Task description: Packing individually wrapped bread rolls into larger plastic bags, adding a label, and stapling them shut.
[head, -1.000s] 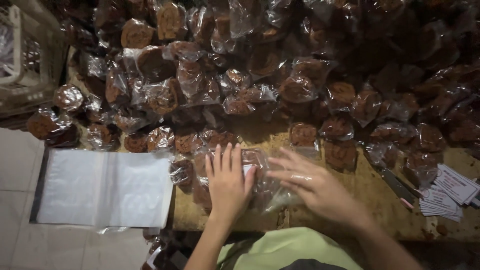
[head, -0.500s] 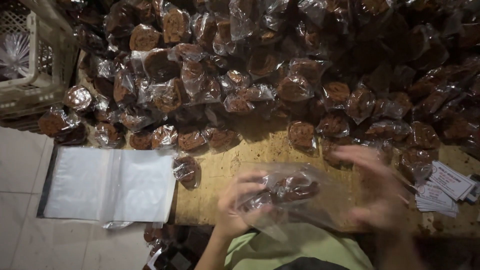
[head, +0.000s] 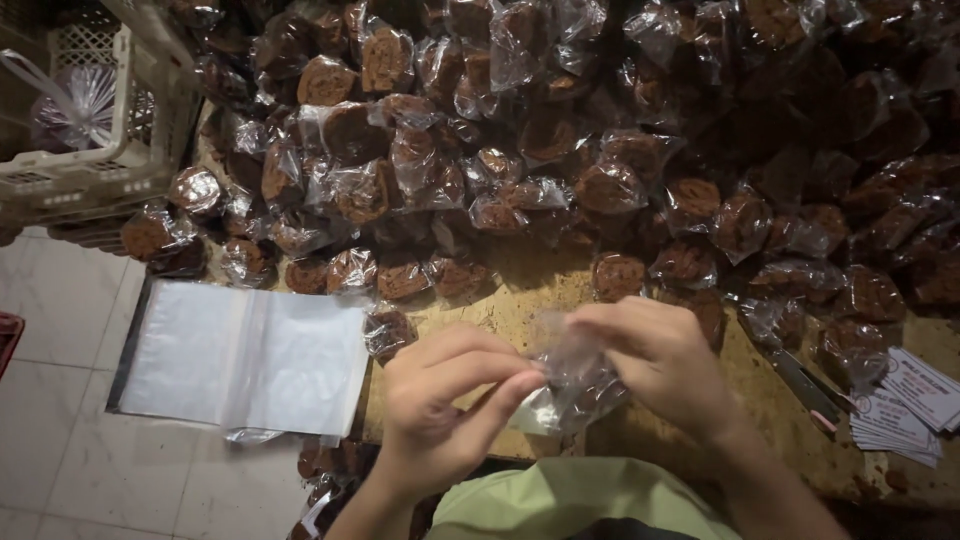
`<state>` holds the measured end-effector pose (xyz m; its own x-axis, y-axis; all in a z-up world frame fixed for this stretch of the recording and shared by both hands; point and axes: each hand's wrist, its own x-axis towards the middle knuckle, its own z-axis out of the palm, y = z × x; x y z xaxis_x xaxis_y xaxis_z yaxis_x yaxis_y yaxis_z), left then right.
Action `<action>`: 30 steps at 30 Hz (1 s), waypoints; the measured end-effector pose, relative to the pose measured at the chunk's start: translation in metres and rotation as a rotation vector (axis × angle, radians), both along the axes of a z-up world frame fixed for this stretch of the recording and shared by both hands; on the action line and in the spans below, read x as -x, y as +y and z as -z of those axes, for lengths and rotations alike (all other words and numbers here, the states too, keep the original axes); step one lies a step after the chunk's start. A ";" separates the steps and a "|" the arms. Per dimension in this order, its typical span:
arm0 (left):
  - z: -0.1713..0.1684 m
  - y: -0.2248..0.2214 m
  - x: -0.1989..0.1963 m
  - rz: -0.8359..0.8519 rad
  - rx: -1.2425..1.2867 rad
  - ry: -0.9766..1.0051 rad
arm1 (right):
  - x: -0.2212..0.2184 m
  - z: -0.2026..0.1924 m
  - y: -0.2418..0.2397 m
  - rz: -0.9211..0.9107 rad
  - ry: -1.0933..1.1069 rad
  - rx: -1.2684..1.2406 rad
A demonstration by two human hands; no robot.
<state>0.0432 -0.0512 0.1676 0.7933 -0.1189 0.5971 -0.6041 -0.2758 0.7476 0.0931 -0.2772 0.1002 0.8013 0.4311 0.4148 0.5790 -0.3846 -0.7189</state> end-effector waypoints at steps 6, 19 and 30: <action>0.016 -0.009 -0.015 -0.070 0.080 -0.014 | -0.014 -0.021 0.018 -0.347 -0.003 0.294; 0.068 0.002 -0.009 0.178 0.534 0.101 | -0.010 0.002 0.020 -0.257 0.386 0.212; 0.128 -0.031 0.007 -0.180 0.577 0.542 | 0.018 -0.011 0.036 0.052 0.024 0.062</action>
<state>0.0365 -0.0821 0.0393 0.9675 0.2473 0.0526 -0.1002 0.1839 0.9778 0.0748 -0.2407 0.1110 0.8326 0.4127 0.3693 0.5401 -0.4580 -0.7061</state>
